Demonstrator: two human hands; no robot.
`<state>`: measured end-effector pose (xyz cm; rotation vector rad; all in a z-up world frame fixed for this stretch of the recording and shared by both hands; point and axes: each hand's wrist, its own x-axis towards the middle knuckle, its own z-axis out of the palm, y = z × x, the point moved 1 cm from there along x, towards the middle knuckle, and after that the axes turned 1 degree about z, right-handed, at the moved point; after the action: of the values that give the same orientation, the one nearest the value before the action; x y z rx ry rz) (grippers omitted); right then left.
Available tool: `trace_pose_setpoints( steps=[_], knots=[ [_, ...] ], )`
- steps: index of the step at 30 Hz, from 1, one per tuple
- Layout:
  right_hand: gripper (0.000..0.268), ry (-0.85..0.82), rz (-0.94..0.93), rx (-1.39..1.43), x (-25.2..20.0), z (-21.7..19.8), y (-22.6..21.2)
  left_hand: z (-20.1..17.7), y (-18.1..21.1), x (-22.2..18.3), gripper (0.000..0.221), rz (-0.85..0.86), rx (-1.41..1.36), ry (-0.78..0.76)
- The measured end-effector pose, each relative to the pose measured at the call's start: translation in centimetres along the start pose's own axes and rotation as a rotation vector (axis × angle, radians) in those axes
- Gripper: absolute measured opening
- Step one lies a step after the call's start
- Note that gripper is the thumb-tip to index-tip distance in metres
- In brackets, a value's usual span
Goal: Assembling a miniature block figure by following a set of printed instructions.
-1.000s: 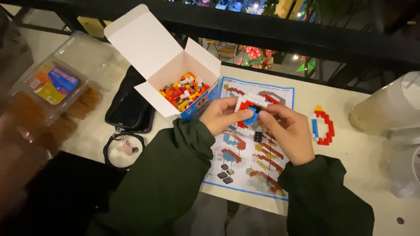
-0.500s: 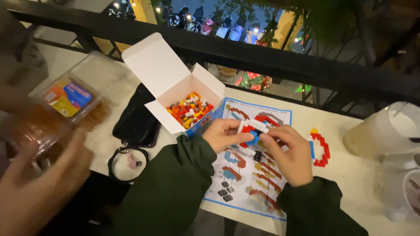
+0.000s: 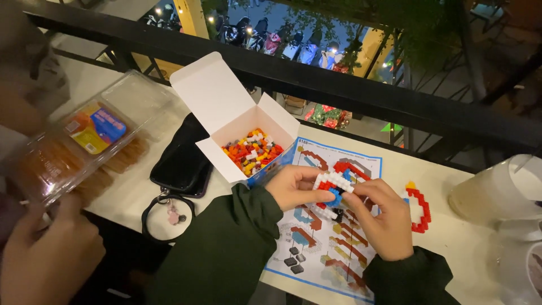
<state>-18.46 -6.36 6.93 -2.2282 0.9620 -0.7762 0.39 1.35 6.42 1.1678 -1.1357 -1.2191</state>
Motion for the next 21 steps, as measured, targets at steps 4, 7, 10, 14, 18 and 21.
trace_pose_setpoints(
  steps=[4,7,10,14,18,21],
  knots=[
    [0.017,0.011,-0.016,0.050,0.0,0.2,-0.2,-0.1,-0.2,0.0,0.045,0.023,-0.015,-0.024],
    [0.017,-0.004,0.016,0.037,0.0,0.3,-0.1,0.0,-0.2,-0.1,0.041,0.093,-0.005,-0.034],
    [0.017,0.012,0.003,0.072,-0.1,0.4,0.0,0.0,0.2,-0.3,0.053,0.062,0.082,0.021],
    [0.015,-0.002,0.055,0.123,-0.2,0.5,-0.2,-0.1,-0.1,-0.4,0.052,0.124,0.187,0.023],
    [0.014,0.002,0.065,0.181,-0.1,0.4,-0.4,0.0,-0.6,-0.1,0.047,0.177,0.150,0.006],
    [0.017,-0.012,0.152,0.180,0.0,0.3,-0.6,0.1,-0.7,0.0,0.048,0.177,0.135,0.021]
  ],
)
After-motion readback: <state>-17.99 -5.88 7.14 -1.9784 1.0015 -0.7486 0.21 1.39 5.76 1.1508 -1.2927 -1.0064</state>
